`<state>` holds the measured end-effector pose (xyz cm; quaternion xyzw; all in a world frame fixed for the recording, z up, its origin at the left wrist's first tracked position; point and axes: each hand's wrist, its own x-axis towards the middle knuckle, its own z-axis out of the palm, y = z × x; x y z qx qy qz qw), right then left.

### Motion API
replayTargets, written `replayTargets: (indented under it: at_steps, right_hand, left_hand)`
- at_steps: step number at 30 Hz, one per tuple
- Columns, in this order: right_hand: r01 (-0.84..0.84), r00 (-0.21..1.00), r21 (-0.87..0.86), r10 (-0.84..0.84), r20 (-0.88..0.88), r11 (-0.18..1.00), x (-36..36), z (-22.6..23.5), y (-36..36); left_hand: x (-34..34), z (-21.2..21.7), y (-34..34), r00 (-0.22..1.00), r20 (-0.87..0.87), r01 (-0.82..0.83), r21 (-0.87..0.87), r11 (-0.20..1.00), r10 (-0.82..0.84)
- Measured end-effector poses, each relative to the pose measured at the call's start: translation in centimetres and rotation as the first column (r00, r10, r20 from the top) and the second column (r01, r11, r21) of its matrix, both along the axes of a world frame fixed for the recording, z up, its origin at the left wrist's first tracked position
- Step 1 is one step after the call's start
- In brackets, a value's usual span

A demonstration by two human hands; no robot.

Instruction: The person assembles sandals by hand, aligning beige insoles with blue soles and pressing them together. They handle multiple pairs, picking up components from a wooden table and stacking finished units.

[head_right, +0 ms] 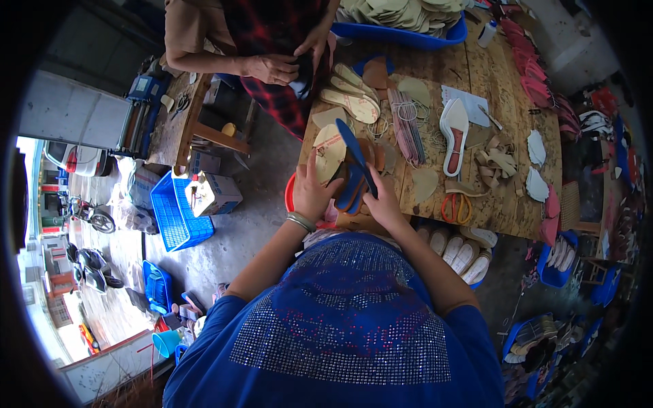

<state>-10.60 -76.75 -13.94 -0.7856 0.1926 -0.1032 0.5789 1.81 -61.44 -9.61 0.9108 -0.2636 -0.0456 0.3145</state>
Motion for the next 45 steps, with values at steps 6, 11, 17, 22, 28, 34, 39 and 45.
replayTargets:
  at_steps: [6, 11, 17, 22, 28, 34, 39, 45]
  right_hand:
    - [0.082, 0.992, -0.457, -0.119, -0.052, 0.885, 0.2, 0.8, 0.6]
    - [0.103, 0.985, -0.443, -0.153, -0.079, 0.89, 0.4, 0.5, 0.6]
    - [0.109, 0.991, -0.225, -0.125, -0.057, 0.968, 0.9, 0.7, 1.5]
    - [0.077, 0.997, 0.566, -0.077, -0.024, 0.821, 1.2, -0.3, 1.8]
    - [0.081, 0.996, 0.817, -0.021, -0.085, 0.57, 1.0, 0.1, 2.0]
    - [0.102, 0.994, 0.805, -0.095, -0.058, 0.584, 0.9, -0.2, 2.4]
    - [0.174, 0.983, 0.748, -0.154, -0.097, 0.64, 0.8, -1.7, 1.7]
    - [0.236, 0.969, 0.692, -0.222, -0.113, 0.682, 0.1, -1.3, 0.9]
  left_hand:
    - [0.4, -0.9, 0.8, 0.998, -0.039, -0.044, 0.05, 0.998, 0.046]
    - [0.8, -1.3, 0.8, 0.993, -0.109, -0.051, -0.033, 0.998, 0.047]
    - [1.0, -2.0, 1.0, 0.995, -0.098, -0.038, -0.126, 0.991, 0.026]
    - [1.7, -3.7, 1.4, 0.919, -0.394, -0.143, -0.384, 0.912, -0.022]
    - [2.6, -4.6, 2.6, 0.781, -0.617, -0.255, -0.454, 0.854, -0.095]
    - [4.2, -7.0, 4.2, 0.806, -0.589, -0.215, -0.213, 0.953, 0.05]
    - [4.8, -10.5, 5.7, 0.964, -0.2, -0.175, 0.03, 0.984, 0.177]
    - [4.6, -8.1, 4.3, 0.983, -0.171, -0.096, -0.182, 0.979, 0.065]
